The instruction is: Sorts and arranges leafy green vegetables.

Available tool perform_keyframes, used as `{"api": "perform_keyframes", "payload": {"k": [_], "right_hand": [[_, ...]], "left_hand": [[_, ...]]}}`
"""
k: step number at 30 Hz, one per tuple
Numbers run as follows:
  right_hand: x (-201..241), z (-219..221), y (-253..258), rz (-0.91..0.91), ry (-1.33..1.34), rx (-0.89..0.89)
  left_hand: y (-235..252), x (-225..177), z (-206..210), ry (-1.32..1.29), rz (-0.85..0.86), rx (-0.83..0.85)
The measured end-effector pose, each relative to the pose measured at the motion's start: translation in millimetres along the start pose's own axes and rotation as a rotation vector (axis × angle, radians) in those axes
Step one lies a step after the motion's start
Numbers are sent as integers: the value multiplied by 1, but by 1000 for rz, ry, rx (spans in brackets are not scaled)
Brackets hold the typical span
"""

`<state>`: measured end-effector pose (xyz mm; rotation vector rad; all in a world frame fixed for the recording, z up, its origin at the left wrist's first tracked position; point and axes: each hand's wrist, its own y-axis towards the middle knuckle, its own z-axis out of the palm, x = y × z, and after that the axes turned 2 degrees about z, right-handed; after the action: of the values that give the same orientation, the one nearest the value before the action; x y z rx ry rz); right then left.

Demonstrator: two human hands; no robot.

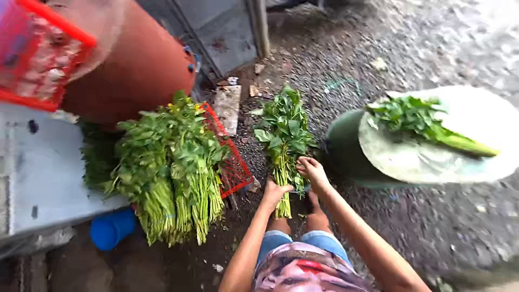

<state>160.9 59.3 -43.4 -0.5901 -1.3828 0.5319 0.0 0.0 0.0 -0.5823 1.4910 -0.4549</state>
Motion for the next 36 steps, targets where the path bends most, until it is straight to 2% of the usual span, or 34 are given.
{"api": "perform_keyframes", "payload": {"k": [4, 6, 9, 11, 12, 14, 16, 18, 21, 24, 28, 31, 36], "right_hand": [[41, 24, -57, -346, -195, 288], [63, 43, -73, -467, -311, 320], [84, 59, -87, -572, -382, 304], [93, 62, -93, -584, -380, 357], [97, 62, -95, -607, -385, 409], [100, 59, -95, -702, -439, 561], [96, 57, -95, -783, -543, 752], [89, 63, -100, -834, -608, 876], [79, 74, -115, -877, -492, 846], [75, 79, -126, -893, -372, 890], [84, 102, -136, -1019, -403, 929], [96, 117, -139, -980, -324, 898], [87, 125, -140, -816, -162, 949]], "left_hand": [[-25, -19, 19, 131, 137, -333], [-42, -32, 33, 211, 150, -508], [-58, -32, 55, 103, 352, -679], [-70, -32, 57, -124, 498, -618], [-78, -35, 54, -332, 524, -528], [-87, -44, 44, -763, 508, -494], [-93, -54, 30, -1025, 461, -505], [-99, -56, 27, -1059, 439, -594], [-96, -43, 31, -969, 534, -678], [-101, -52, 35, -961, 562, -804], [-120, -61, 23, -1006, 783, -758], [-112, -53, 11, -958, 866, -788], [-100, -58, 12, -956, 794, -893]]}}
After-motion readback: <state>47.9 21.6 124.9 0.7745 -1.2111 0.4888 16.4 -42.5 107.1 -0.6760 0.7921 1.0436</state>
